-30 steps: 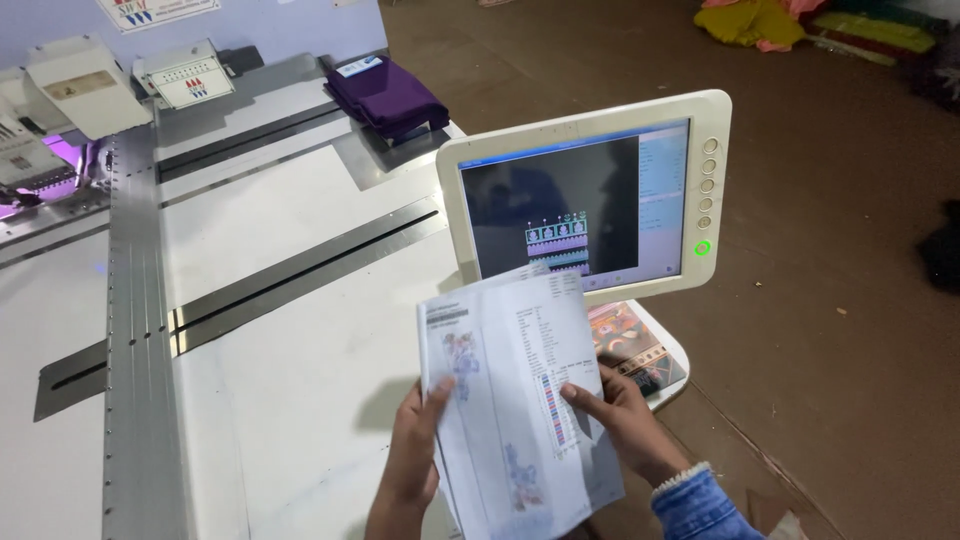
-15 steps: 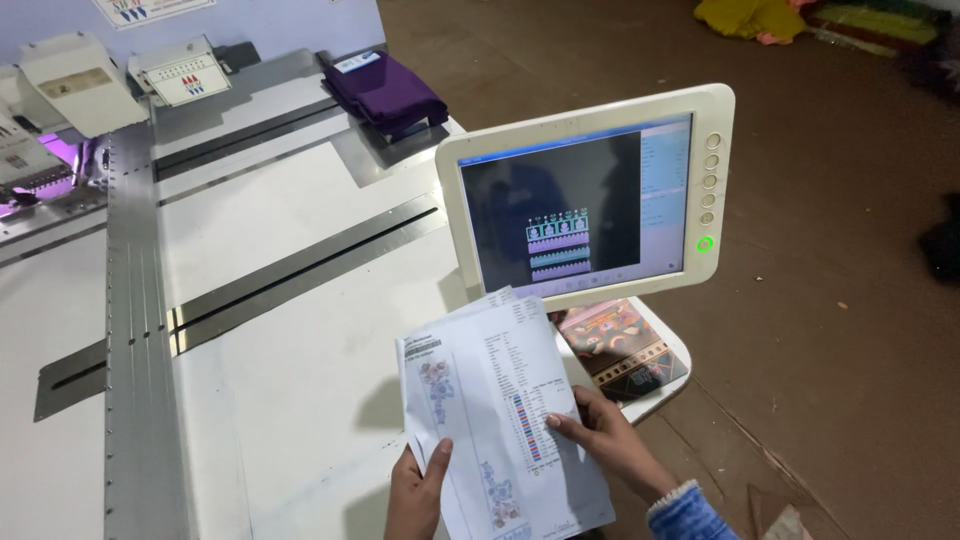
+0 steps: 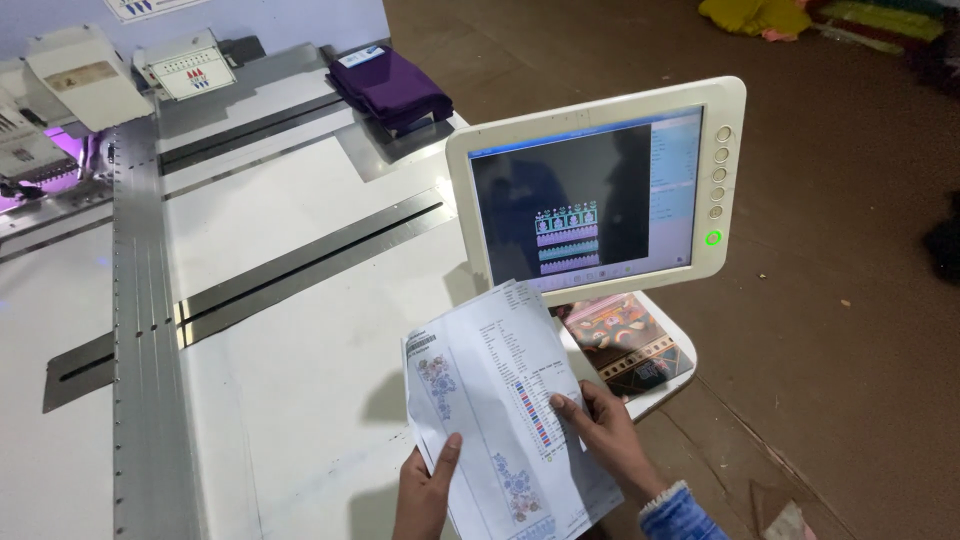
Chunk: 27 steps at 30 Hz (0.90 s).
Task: Operating an industrial embroidery machine's touch screen control panel while referencing a printed pattern sheet.
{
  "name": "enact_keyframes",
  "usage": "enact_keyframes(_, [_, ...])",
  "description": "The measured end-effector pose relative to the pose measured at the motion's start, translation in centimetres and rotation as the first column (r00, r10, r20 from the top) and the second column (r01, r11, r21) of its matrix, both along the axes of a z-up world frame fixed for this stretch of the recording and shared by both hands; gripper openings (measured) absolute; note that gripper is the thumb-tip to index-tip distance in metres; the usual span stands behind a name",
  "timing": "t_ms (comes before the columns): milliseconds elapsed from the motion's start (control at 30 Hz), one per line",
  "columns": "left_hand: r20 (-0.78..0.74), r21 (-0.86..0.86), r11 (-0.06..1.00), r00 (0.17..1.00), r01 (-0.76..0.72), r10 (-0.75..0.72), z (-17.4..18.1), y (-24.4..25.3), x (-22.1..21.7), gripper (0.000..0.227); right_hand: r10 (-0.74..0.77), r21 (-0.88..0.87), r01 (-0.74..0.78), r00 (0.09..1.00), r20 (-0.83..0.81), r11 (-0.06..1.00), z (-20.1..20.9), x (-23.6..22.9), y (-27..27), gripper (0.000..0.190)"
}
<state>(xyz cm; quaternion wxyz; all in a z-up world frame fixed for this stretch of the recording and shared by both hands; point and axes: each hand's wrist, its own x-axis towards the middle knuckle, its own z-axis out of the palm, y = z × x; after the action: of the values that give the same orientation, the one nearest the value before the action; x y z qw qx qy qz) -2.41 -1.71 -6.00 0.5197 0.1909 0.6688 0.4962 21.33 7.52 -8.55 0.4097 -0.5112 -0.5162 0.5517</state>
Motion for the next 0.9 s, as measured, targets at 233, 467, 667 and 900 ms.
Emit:
enact_keyframes(233, [0.084, 0.061, 0.993, 0.99, 0.105, -0.11, -2.2, -1.2, 0.6, 0.051, -0.096, -0.197, 0.098, 0.995, 0.016, 0.976, 3.6, -0.7, -1.4, 0.034])
enact_keyframes(467, [-0.096, 0.012, 0.995, 0.991, 0.097, -0.096, -3.3, -1.2, -0.8, 0.051, 0.074, -0.154, -0.097, 0.986, -0.148, 0.983, 2.4, -0.6, -1.4, 0.036])
enact_keyframes(667, [-0.001, -0.022, 0.996, 0.996, 0.088, -0.088, -0.9, -1.4, -0.2, 0.052, 0.01, -0.229, -0.045, 0.988, -0.152, 0.972, 3.2, -0.7, -1.6, 0.034])
enact_keyframes(900, [0.016, 0.003, 0.996, 0.996, 0.088, -0.088, -1.6, -1.1, 0.0, 0.053, 0.007, -0.243, -0.039, 0.991, -0.13, 0.969, 3.3, -0.4, -1.3, 0.034])
